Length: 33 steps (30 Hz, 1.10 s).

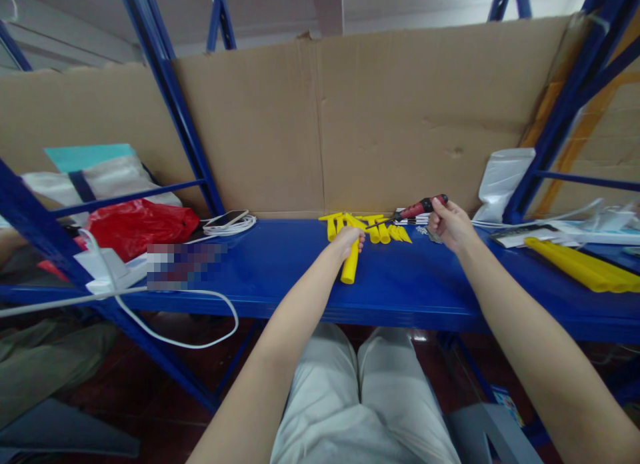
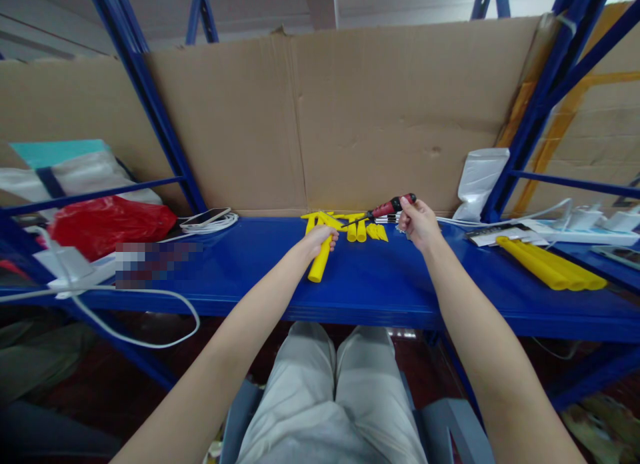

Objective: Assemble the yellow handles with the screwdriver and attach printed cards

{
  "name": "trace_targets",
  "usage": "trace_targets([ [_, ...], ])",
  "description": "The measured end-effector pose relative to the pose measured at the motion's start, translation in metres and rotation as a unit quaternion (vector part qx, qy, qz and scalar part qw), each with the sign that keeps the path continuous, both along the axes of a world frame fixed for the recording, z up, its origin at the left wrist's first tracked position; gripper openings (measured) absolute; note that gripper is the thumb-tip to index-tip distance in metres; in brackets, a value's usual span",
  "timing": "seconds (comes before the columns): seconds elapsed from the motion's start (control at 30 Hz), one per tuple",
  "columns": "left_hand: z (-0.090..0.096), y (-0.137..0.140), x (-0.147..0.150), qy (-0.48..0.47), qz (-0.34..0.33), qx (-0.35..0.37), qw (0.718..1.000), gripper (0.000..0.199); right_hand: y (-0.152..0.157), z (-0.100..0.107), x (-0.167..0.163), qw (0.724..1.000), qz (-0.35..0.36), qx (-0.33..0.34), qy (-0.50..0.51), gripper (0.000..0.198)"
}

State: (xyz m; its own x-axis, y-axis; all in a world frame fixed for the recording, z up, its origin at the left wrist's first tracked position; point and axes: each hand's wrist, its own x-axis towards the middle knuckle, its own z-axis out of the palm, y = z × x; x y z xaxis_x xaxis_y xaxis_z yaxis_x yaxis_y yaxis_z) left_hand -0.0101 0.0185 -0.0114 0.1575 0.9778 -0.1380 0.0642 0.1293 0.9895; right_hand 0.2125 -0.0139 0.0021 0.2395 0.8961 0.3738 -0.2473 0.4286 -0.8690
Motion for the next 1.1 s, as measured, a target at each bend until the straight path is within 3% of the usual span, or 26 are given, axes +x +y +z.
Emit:
trace_targets([
  [0.6,-0.0032,0.0012,-0.0005,-0.028,-0.029,0.007,0.999,0.019,0.0054,-0.0053,0.0017,0.997,-0.055,0.021,0.041,0.050],
  [1.1,-0.0030,0.0007,0.0004,-0.032,-0.030,0.008,0.999,0.017,0.0079,-0.0092,-0.0027,0.997,-0.032,-0.075,0.003,0.045],
])
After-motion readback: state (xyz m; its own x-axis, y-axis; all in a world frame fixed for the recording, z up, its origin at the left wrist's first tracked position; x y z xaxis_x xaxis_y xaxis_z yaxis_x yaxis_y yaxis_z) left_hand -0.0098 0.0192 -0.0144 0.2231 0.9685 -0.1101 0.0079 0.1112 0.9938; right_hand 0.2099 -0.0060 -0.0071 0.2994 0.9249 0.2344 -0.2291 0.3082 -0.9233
